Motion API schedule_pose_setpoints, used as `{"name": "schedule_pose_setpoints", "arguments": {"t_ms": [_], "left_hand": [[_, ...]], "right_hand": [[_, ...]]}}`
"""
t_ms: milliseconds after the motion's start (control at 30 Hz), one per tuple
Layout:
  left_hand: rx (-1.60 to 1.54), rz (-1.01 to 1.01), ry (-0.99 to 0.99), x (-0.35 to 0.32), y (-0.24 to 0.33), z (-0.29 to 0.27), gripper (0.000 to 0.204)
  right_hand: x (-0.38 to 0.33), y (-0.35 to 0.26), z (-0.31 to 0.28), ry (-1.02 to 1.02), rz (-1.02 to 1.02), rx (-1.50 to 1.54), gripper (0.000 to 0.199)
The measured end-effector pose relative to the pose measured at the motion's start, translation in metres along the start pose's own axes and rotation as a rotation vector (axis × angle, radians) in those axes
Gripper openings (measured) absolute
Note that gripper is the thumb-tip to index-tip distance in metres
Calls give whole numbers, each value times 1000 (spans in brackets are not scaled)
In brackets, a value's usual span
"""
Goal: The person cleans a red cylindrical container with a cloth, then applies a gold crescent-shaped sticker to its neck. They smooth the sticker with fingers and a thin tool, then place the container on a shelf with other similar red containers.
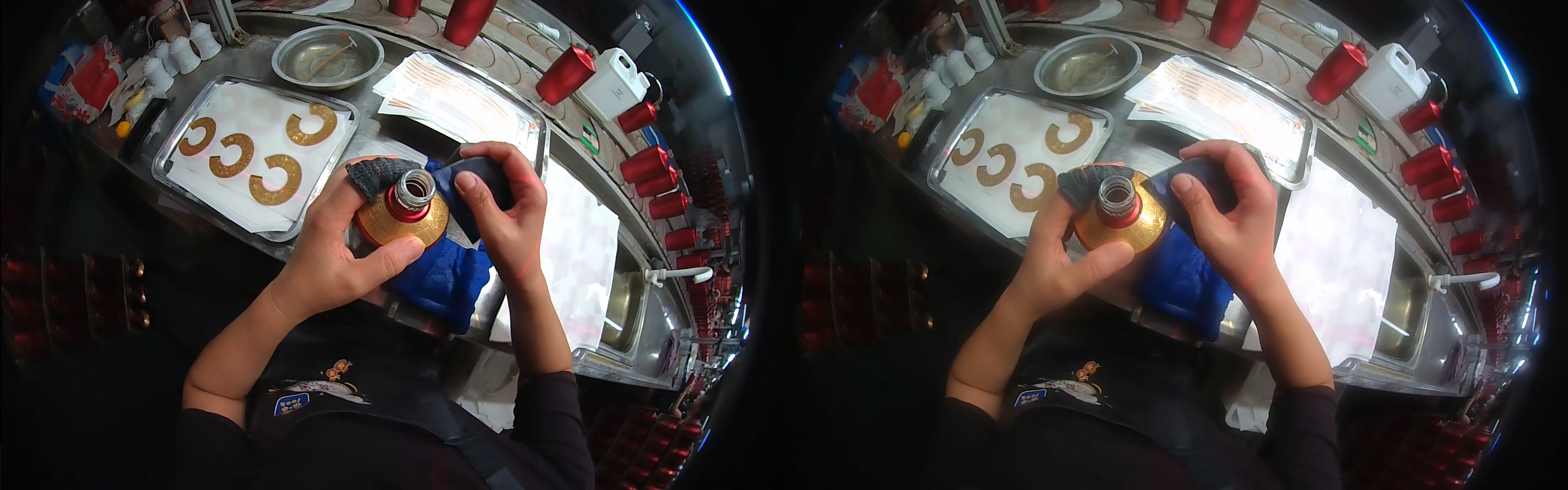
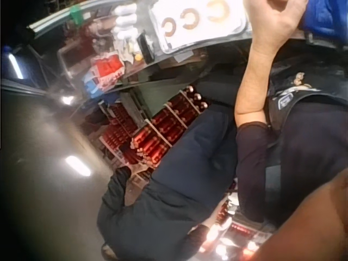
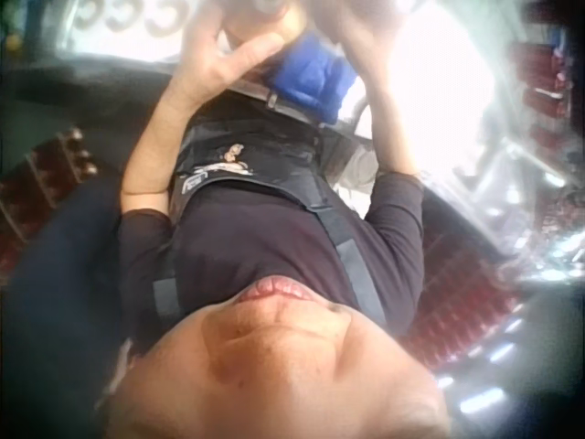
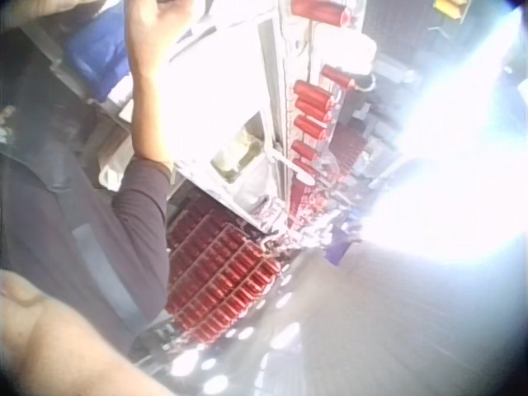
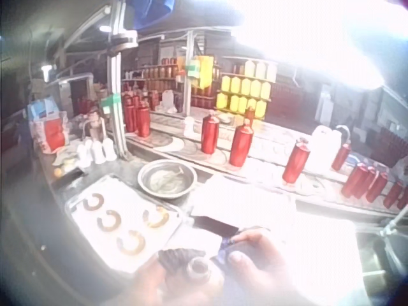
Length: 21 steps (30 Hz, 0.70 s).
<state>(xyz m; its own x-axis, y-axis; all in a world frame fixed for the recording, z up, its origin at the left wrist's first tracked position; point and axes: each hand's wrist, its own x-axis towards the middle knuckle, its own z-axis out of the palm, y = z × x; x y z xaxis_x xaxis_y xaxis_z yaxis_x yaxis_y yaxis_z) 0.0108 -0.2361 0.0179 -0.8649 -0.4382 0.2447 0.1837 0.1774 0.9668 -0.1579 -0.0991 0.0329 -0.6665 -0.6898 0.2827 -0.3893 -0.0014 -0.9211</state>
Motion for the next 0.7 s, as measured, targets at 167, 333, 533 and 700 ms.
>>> {"name": "schedule_pose_setpoints", "arguments": {"t_ms": [167, 333, 533, 700], "left_hand": [[-37, 61, 37, -1, -2, 2, 52], [-37, -13, 6, -2, -3, -2, 60], [133, 103, -133, 2, -4, -16, 81], [144, 62, -176, 1, -7, -19, 89]], "right_hand": [[-10, -3, 5, 222, 100, 74, 24], [-26, -3, 4, 188, -31, -65, 24], [-27, -20, -13, -108, -616, -271, 30], [-9, -31, -17, -236, -720, -313, 24]]}}
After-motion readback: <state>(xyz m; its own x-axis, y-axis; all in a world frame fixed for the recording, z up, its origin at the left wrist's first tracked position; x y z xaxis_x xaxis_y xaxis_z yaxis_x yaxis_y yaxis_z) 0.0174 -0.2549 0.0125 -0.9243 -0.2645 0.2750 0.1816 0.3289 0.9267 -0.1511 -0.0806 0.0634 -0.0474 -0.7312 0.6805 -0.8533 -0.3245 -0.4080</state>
